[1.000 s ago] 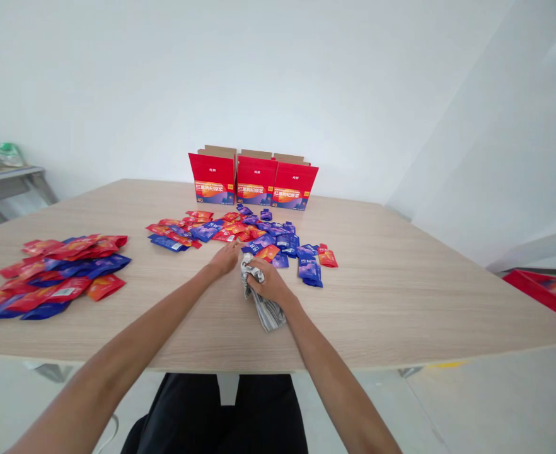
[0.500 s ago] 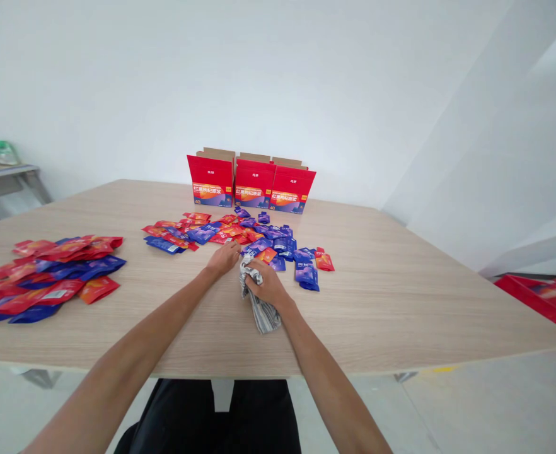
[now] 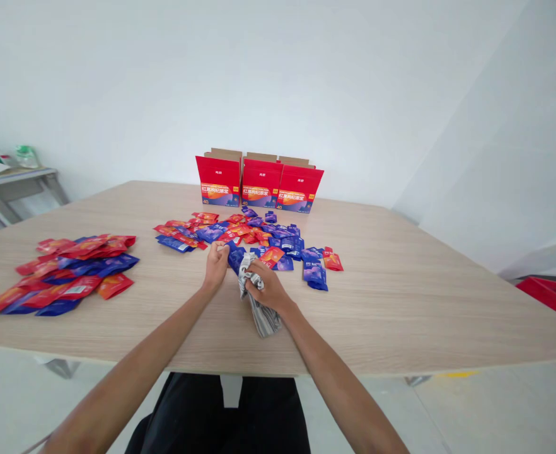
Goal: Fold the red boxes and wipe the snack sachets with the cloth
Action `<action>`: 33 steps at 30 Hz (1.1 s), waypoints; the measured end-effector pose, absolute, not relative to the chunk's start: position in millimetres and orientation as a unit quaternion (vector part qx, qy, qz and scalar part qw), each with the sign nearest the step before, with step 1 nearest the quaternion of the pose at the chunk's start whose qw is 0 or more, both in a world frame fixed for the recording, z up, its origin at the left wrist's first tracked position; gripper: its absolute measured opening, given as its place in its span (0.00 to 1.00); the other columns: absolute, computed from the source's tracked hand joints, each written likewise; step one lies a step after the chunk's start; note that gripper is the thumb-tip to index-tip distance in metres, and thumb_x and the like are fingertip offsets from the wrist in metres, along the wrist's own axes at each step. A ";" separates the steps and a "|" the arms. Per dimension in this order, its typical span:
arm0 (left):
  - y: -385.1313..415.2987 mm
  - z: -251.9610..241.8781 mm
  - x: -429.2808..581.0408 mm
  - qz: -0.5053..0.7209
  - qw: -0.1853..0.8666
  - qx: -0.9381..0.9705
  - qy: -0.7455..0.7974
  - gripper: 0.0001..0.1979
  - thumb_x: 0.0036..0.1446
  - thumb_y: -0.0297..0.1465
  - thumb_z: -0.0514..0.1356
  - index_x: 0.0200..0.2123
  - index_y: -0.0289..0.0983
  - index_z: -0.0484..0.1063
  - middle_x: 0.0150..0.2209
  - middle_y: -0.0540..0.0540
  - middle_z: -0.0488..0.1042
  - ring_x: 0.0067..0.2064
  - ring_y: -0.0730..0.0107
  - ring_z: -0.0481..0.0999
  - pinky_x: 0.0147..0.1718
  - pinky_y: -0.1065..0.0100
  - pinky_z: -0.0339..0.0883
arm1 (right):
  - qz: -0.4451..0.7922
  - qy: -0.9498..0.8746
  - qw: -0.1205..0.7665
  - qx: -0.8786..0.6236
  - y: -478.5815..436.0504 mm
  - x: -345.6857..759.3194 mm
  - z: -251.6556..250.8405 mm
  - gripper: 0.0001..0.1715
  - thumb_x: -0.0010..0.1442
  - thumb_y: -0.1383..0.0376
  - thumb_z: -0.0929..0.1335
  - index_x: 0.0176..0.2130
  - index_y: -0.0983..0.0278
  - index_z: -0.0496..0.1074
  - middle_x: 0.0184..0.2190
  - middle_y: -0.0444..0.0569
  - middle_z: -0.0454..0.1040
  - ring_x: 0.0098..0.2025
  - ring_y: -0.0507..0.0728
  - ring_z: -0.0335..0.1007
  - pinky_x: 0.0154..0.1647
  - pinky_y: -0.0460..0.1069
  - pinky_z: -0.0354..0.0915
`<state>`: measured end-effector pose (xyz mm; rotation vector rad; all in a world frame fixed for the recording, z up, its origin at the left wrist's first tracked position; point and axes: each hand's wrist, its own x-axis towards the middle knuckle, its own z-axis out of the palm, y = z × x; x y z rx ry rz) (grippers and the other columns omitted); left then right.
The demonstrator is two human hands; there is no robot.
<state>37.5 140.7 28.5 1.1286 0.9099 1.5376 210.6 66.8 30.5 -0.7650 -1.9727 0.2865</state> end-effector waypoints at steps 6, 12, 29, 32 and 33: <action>119.4 28.3 49.8 0.609 0.620 0.340 0.359 0.13 0.56 0.35 0.69 0.39 0.40 0.69 0.30 0.50 0.82 0.30 0.66 0.81 0.33 0.68 0.73 | 0.138 -0.819 0.439 -0.344 63.8 197.7 22.0 0.11 0.64 0.67 0.67 0.46 0.60 0.76 0.49 0.53 0.77 0.52 0.61 0.76 0.54 0.55 0.74; 107.4 14.9 56.5 0.504 0.717 0.284 0.388 0.12 0.64 0.39 0.63 0.38 0.35 0.78 0.34 0.43 0.84 0.37 0.60 0.84 0.40 0.64 0.76 | 0.097 -0.781 0.428 -0.444 67.2 198.8 17.4 0.15 0.64 0.69 0.67 0.49 0.59 0.77 0.51 0.53 0.77 0.51 0.61 0.76 0.53 0.55 0.74; 99.2 2.7 58.8 0.502 0.660 0.383 0.407 0.27 0.49 0.55 0.70 0.36 0.35 0.81 0.33 0.43 0.84 0.43 0.53 0.83 0.44 0.61 0.74 | 0.084 -0.815 0.412 -0.400 65.3 208.2 26.5 0.18 0.63 0.70 0.68 0.52 0.61 0.77 0.54 0.55 0.77 0.55 0.62 0.76 0.57 0.56 0.73; 98.9 1.4 60.1 0.496 0.696 0.349 0.384 0.21 0.57 0.49 0.67 0.38 0.35 0.80 0.34 0.43 0.84 0.41 0.57 0.84 0.44 0.63 0.75 | 0.074 -0.795 0.425 -0.427 64.7 206.8 27.1 0.18 0.63 0.71 0.67 0.52 0.62 0.76 0.53 0.55 0.77 0.54 0.62 0.76 0.56 0.55 0.73; 99.5 1.4 59.4 0.498 0.700 0.337 0.386 0.19 0.59 0.47 0.66 0.38 0.35 0.80 0.34 0.43 0.84 0.40 0.58 0.84 0.43 0.64 0.75 | 0.081 -0.803 0.417 -0.417 63.5 206.2 27.9 0.18 0.63 0.71 0.67 0.51 0.62 0.76 0.53 0.54 0.77 0.54 0.61 0.76 0.55 0.55 0.73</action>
